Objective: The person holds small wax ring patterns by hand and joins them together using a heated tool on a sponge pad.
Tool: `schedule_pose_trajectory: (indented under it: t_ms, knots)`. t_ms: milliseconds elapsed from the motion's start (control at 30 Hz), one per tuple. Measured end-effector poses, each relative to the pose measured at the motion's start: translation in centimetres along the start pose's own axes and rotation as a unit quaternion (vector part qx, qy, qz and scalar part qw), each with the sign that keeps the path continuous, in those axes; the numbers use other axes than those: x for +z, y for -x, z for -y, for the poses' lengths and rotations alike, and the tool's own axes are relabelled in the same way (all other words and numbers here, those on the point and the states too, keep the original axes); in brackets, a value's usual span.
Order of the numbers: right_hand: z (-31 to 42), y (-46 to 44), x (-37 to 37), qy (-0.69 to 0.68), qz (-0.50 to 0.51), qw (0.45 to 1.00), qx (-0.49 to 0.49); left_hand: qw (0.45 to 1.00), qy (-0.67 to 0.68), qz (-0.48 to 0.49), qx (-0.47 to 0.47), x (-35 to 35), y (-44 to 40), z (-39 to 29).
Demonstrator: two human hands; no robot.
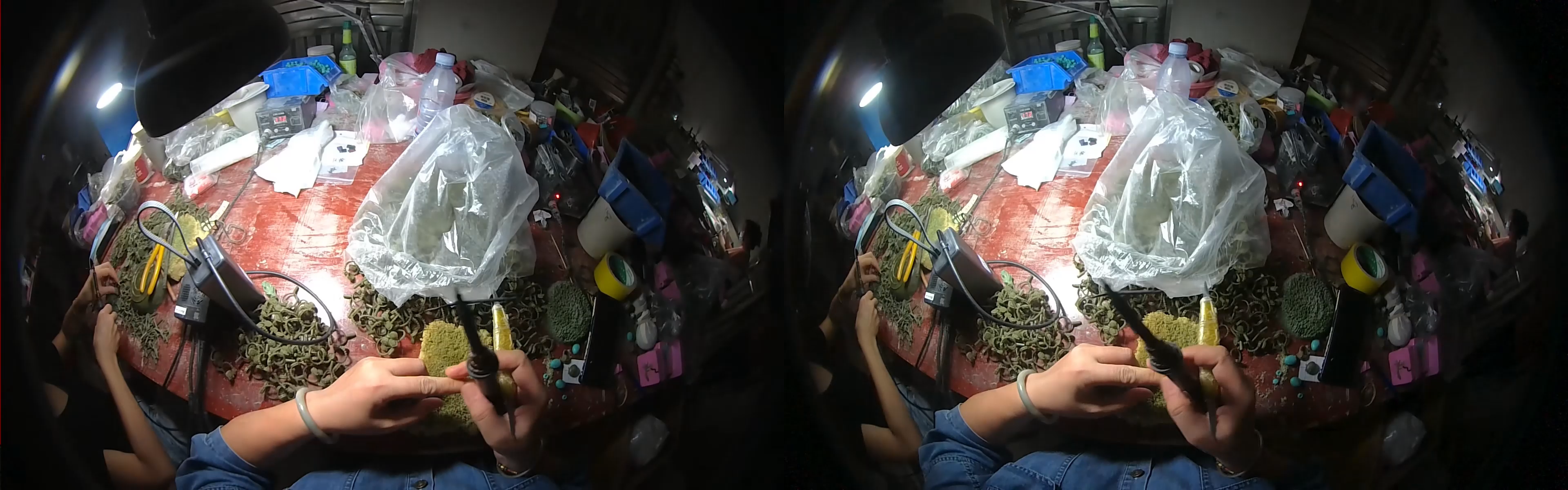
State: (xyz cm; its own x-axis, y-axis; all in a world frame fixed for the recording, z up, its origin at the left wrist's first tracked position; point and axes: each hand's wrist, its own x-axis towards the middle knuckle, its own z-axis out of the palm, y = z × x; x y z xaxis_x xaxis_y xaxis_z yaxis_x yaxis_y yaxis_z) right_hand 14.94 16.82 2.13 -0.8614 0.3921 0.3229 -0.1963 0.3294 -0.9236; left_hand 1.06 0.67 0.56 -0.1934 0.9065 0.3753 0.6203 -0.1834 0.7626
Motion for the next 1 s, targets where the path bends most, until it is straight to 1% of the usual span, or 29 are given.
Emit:
schedule_pose_trajectory:
  t_ms: [33,100,167,200,267,300,367,400,467,733,800,867,900,967,1000]
  knots:
    - [0.3,0.1,-0.2,0.006,0.026,0.999,0.038,1.000,0.005,-0.001,-0.002,0.1,0.2,0.2]
    - [-0.3,0.2,0.2,-0.011,0.018,0.999,0.042,1.000,0.011,-0.002,-0.004,0.3,0.4,0.4]
    - [-0.6,0.0,0.3,0.048,0.024,0.999,-0.010,1.000,-0.005,-0.005,0.011,0.4,0.5,0.5]
    - [-0.2,-0.2,0.9,-0.043,0.002,0.999,0.016,1.000,-0.004,-0.006,0.010,0.3,0.4,0.4]
    - [0.0,-0.2,0.6,-0.032,0.006,0.999,0.027,0.997,0.069,0.036,-0.030,0.0,0.3,0.1]
    - [0.2,-0.2,0.7,-0.035,-0.001,0.999,0.030,0.997,0.069,0.034,-0.031,0.2,0.3,0.2]
    - [0.6,-0.4,0.6,-0.031,0.004,0.999,0.030,0.989,0.138,0.020,-0.058,0.6,0.5,0.5]
    - [0.6,-0.4,0.6,-0.027,0.006,0.999,0.030,0.988,0.139,0.019,-0.059,0.6,0.5,0.4]
    - [0.4,-0.3,0.5,-0.036,0.009,0.999,0.031,0.980,0.176,0.027,-0.088,0.5,0.3,0.2]
    - [0.2,-0.4,0.4,-0.038,0.004,0.999,0.012,0.976,0.207,-0.012,-0.066,0.6,0.0,-0.1]
    - [0.3,-0.2,0.1,0.007,0.033,0.999,0.031,0.974,0.215,-0.027,-0.066,0.8,0.0,0.0]
    - [-0.3,-0.1,0.0,0.015,0.041,0.999,0.015,0.978,0.202,-0.035,-0.041,0.9,0.2,0.4]
    - [-0.5,-0.2,0.2,0.022,0.049,0.999,-0.001,0.978,0.199,-0.039,-0.043,0.8,0.2,0.5]
    - [-0.3,-0.2,0.7,0.001,0.029,1.000,0.006,0.983,0.175,-0.044,-0.023,0.6,0.3,0.5]
    - [-0.3,-0.2,0.4,0.038,0.031,0.999,-0.009,0.982,0.184,-0.049,-0.005,0.7,0.2,0.8]
